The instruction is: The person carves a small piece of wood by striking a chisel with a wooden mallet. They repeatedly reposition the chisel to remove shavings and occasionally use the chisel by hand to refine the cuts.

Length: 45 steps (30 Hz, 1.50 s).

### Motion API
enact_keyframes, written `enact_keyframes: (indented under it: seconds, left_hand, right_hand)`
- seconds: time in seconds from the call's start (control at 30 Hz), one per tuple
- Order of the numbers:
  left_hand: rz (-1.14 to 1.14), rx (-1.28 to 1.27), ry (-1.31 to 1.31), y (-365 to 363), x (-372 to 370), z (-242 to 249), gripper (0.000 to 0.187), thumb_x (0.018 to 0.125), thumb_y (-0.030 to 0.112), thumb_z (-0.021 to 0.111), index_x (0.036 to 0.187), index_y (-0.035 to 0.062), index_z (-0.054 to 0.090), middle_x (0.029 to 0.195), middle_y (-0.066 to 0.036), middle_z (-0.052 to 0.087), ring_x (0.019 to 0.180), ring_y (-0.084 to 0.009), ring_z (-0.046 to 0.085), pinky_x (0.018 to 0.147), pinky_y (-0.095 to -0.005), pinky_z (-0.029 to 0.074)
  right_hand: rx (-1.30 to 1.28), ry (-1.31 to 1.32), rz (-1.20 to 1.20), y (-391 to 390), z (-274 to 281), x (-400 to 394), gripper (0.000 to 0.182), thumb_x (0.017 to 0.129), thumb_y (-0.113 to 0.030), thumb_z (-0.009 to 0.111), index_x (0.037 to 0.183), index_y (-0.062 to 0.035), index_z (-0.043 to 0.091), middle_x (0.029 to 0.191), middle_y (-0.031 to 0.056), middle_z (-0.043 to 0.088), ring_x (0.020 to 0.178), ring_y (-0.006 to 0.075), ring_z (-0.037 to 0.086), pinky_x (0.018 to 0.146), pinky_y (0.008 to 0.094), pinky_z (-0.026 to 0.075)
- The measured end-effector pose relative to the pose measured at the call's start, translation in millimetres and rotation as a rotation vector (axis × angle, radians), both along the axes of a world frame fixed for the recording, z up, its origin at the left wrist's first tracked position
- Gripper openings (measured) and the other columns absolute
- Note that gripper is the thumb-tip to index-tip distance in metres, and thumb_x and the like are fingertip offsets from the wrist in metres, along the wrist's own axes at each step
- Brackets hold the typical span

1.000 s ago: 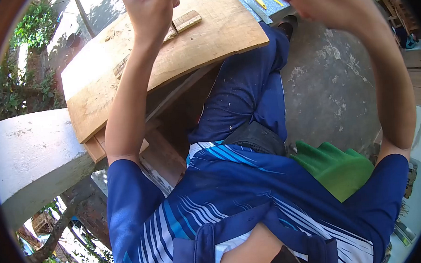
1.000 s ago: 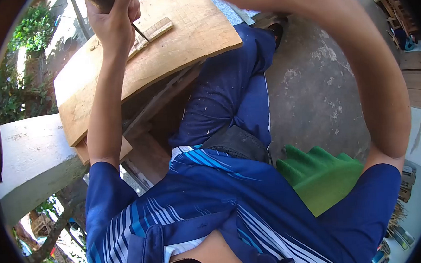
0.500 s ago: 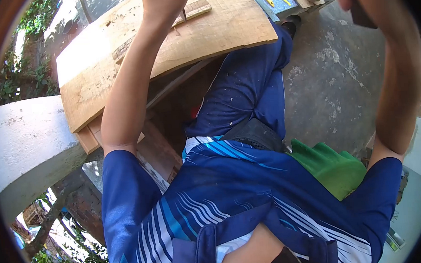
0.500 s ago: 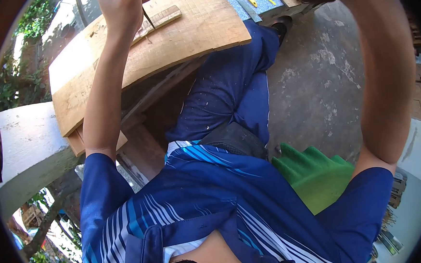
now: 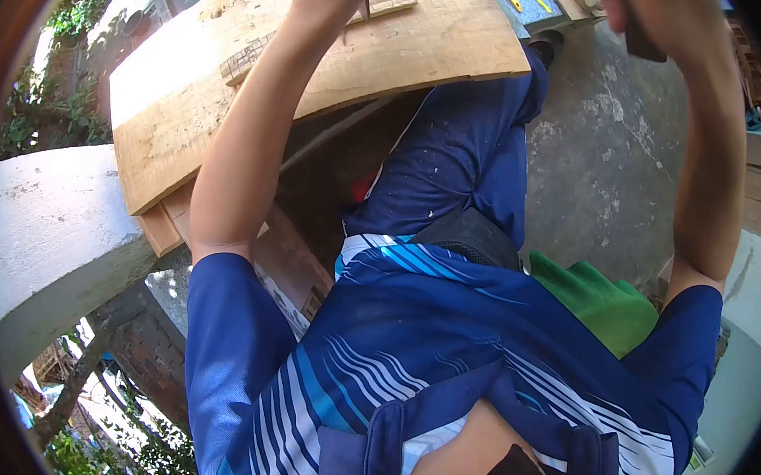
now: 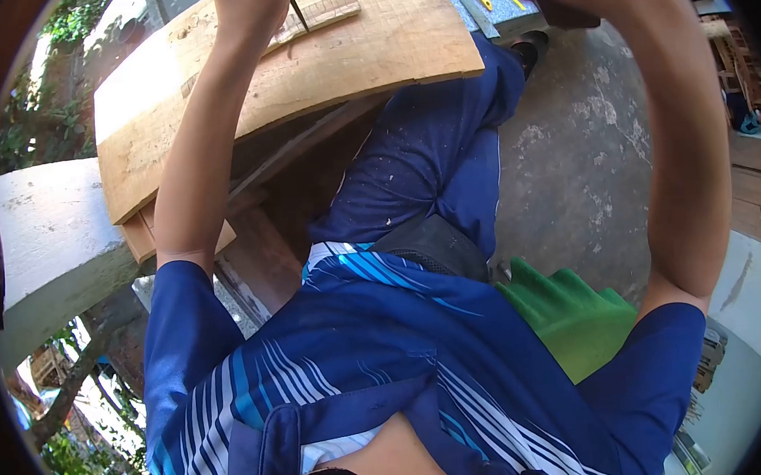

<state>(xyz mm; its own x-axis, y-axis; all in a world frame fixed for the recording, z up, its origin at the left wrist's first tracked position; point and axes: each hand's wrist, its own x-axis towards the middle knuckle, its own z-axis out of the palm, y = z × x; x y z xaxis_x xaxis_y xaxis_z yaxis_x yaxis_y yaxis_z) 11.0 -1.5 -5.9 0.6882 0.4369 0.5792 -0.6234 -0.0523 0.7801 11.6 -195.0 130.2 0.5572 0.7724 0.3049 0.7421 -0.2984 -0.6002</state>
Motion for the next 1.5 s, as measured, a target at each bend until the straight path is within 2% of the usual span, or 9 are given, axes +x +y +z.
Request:
enact_keyframes:
  seconds: [0.17,0.27,0.4,0.57,0.63,0.9,1.03,1.17,1.5]
  left_hand:
    - [0.015,0.014,0.009,2,5,-5,0.044,0.095,0.007,0.072,0.121,0.0067,0.037,0.074,0.000,0.053,0.051,-0.0060,0.049,0.042,-0.0216,0.039]
    - [0.008,-0.009,0.020,-1,4,-4,0.045,0.095,0.007,0.072,0.122,0.0073,0.036,0.074,0.000,0.053,0.051,-0.0059,0.049,0.042,-0.0216,0.038]
    - [-0.007,-0.026,0.043,2,-1,1,0.047,0.094,0.010,0.074,0.121,0.0086,0.036,0.075,0.001,0.052,0.053,-0.0053,0.049,0.043,-0.0210,0.039]
    - [-0.023,0.032,0.154,3,-10,11,0.046,0.093,0.013,0.076,0.116,0.0101,0.036,0.075,0.000,0.054,0.054,-0.0065,0.050,0.045,-0.0215,0.039]
    - [-0.053,0.140,0.198,11,-12,13,0.045,0.095,0.017,0.075,0.116,0.0095,0.037,0.076,-0.001,0.055,0.056,-0.0081,0.052,0.048,-0.0229,0.042]
    - [-0.540,0.441,0.389,29,-10,33,0.051,0.100,0.032,0.070,0.135,0.0002,0.052,0.098,-0.005,0.067,0.094,-0.0136,0.064,0.084,-0.0311,0.053]
    - [-0.692,0.589,0.432,20,16,30,0.044,0.098,0.037,0.073,0.120,-0.0009,0.066,0.088,-0.005,0.069,0.085,-0.0115,0.065,0.076,-0.0286,0.052]
    - [-0.805,0.529,0.496,14,26,24,0.042,0.093,0.039,0.078,0.110,0.0017,0.071,0.077,-0.002,0.067,0.073,-0.0095,0.063,0.067,-0.0266,0.049]
    - [-0.762,0.323,0.515,18,39,3,0.039,0.093,0.038,0.079,0.105,0.0014,0.070,0.075,0.002,0.062,0.065,-0.0069,0.056,0.057,-0.0247,0.044]
  right_hand:
    - [-0.015,0.120,0.265,-16,32,15,0.044,0.110,-0.035,0.052,0.089,0.0014,0.064,0.055,0.0023,0.052,0.054,0.0124,0.061,0.049,0.0279,0.049]
    - [-0.064,-0.427,-0.127,1,-8,-19,0.046,0.109,-0.037,0.053,0.082,-0.0007,0.061,0.053,0.0029,0.050,0.046,0.0127,0.055,0.043,0.0275,0.044]
    - [0.131,0.003,-0.111,-18,-4,5,0.046,0.108,-0.041,0.054,0.082,-0.0030,0.057,0.049,0.0022,0.046,0.032,0.0111,0.043,0.033,0.0249,0.036]
    - [0.292,0.260,-0.267,-47,-64,54,0.044,0.107,-0.046,0.053,0.098,-0.0036,0.056,0.070,0.0024,0.055,0.048,0.0089,0.056,0.038,0.0229,0.042]
    - [0.049,0.292,-0.318,-66,-103,89,0.041,0.104,-0.043,0.060,0.099,-0.0027,0.065,0.074,-0.0014,0.053,0.056,0.0053,0.053,0.051,0.0237,0.043]
    - [0.326,0.599,-0.223,-38,-127,55,0.044,0.105,-0.042,0.057,0.106,0.0014,0.063,0.077,0.0028,0.057,0.053,0.0060,0.052,0.044,0.0234,0.041]
    - [0.658,0.651,0.022,-22,-103,48,0.054,0.110,-0.048,0.042,0.132,0.0012,0.051,0.088,0.0038,0.052,0.055,0.0078,0.048,0.044,0.0232,0.040]
    - [0.875,0.616,-0.096,5,-79,34,0.045,0.105,-0.046,0.058,0.115,-0.0016,0.054,0.072,0.0019,0.055,0.048,0.0068,0.055,0.038,0.0219,0.041]
    - [0.597,0.368,-0.311,17,-86,50,0.032,0.099,-0.023,0.070,0.115,-0.0011,0.053,0.057,-0.0029,0.049,0.036,0.0057,0.044,0.032,0.0221,0.035]
